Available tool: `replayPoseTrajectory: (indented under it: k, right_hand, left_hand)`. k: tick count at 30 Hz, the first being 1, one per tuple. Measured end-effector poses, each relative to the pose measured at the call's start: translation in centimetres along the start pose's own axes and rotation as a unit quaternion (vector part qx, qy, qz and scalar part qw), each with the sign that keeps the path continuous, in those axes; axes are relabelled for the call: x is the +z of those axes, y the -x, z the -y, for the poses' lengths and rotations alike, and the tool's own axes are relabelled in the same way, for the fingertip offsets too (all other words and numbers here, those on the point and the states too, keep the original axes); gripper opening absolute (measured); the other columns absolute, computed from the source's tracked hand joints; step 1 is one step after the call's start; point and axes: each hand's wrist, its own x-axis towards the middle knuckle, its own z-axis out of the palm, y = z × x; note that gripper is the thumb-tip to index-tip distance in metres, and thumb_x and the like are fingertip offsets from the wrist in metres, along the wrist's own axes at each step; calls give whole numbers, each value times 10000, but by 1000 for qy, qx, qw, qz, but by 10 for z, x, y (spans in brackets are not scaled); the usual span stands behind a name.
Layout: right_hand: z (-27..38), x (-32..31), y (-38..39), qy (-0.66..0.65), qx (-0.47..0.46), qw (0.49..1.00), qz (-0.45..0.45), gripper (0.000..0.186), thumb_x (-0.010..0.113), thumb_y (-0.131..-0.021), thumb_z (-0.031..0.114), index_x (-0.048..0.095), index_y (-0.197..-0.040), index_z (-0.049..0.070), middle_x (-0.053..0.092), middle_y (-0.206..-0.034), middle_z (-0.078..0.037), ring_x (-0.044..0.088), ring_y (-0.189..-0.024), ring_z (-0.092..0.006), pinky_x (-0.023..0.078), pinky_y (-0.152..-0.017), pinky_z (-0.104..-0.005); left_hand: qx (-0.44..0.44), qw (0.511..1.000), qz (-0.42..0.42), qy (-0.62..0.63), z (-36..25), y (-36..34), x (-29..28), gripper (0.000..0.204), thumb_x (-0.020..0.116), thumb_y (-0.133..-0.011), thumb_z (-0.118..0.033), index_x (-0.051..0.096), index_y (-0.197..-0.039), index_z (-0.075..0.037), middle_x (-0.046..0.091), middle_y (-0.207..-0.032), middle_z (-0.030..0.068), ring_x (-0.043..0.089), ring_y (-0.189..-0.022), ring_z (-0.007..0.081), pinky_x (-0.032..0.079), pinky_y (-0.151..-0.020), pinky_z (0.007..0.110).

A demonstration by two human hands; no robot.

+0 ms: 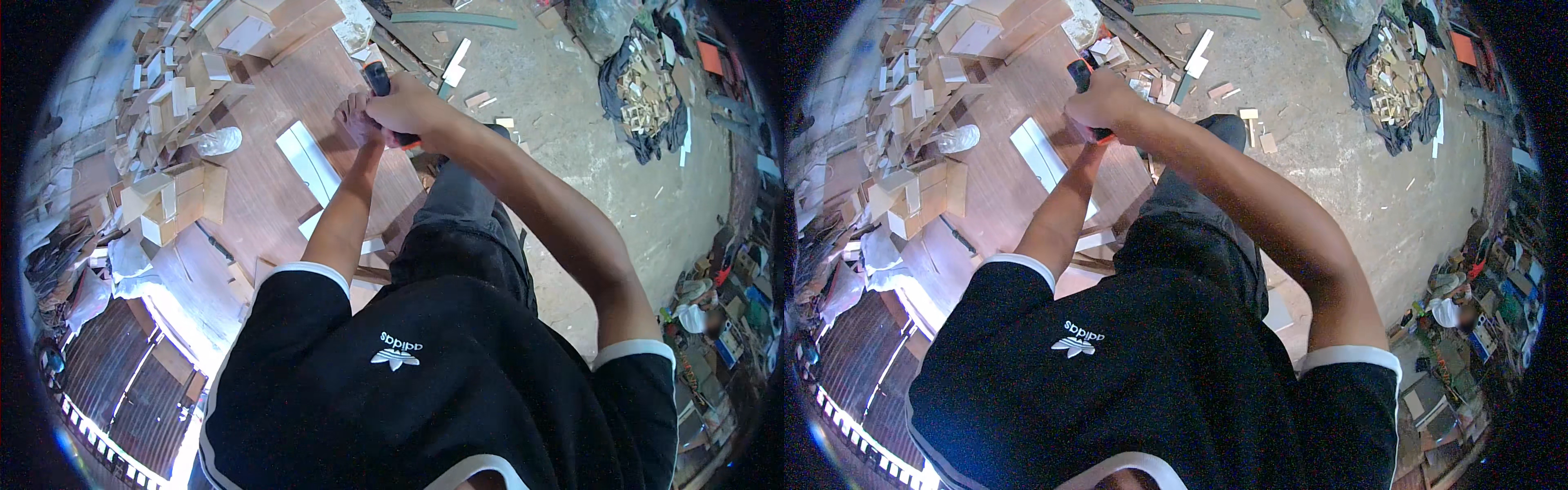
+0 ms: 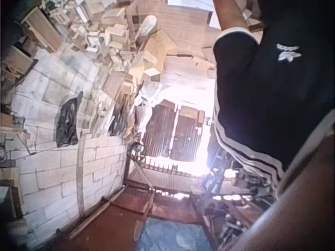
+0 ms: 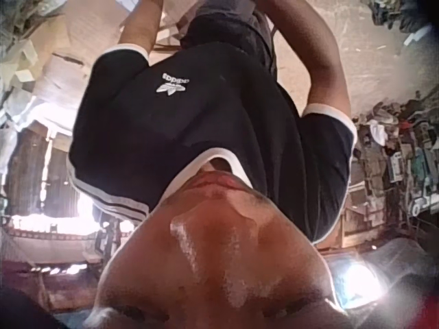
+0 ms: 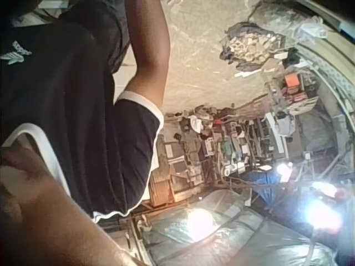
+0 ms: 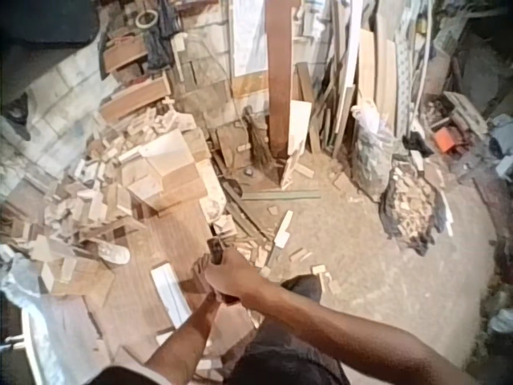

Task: The person uses a hand saw to cut a small block of wood and then checks the fit of the resulting pieces.

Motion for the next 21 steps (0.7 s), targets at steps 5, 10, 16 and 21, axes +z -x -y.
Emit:
replayPoseTrajectory:
  k: [5, 10, 16, 21]
  right_hand:
    - [-65, 6, -46, 61, -40, 991, -110, 79, 496, -758, 22, 548, -808, -9, 493, -550, -67, 502, -433, -167, 384, -374, -319]
    - [-67, 23, -58, 130, -8, 989, -67, 96, 479, -731, 20, 559, -740, -33, 529, -571, -109, 532, -444, -189, 398, -370, -326]
    - [-1, 2, 14, -25, 25, 999, -3, 43, 518, -754, 41, 521, -750, -1, 507, -560, -84, 501, -419, -160, 395, -365, -321]
    - [-91, 7, -41, 35, 37, 996, -73, 113, 573, -741, 104, 543, -748, -5, 528, -581, -89, 516, -439, -168, 384, -364, -322]
  left_hand:
    - [20, 999, -45, -15, -13, -2, -1, 156, 552, -746, -313, 500, -714, -169, 495, -758, 17, 505, -797, 209, 350, -757, 387]
    - [-1, 1000, -17, -20, 14, 5, 10, 171, 541, -750, -319, 510, -732, -152, 509, -772, 26, 510, -808, 223, 347, -787, 392]
    - [13, 999, -40, 7, -5, -8, 0, 138, 556, -765, -276, 516, -730, -149, 521, -775, 36, 512, -808, 231, 348, -804, 392]
    - [2, 999, -32, 0, -14, -1, -8, 121, 566, -780, -234, 526, -715, -140, 534, -754, 46, 521, -802, 242, 355, -809, 389]
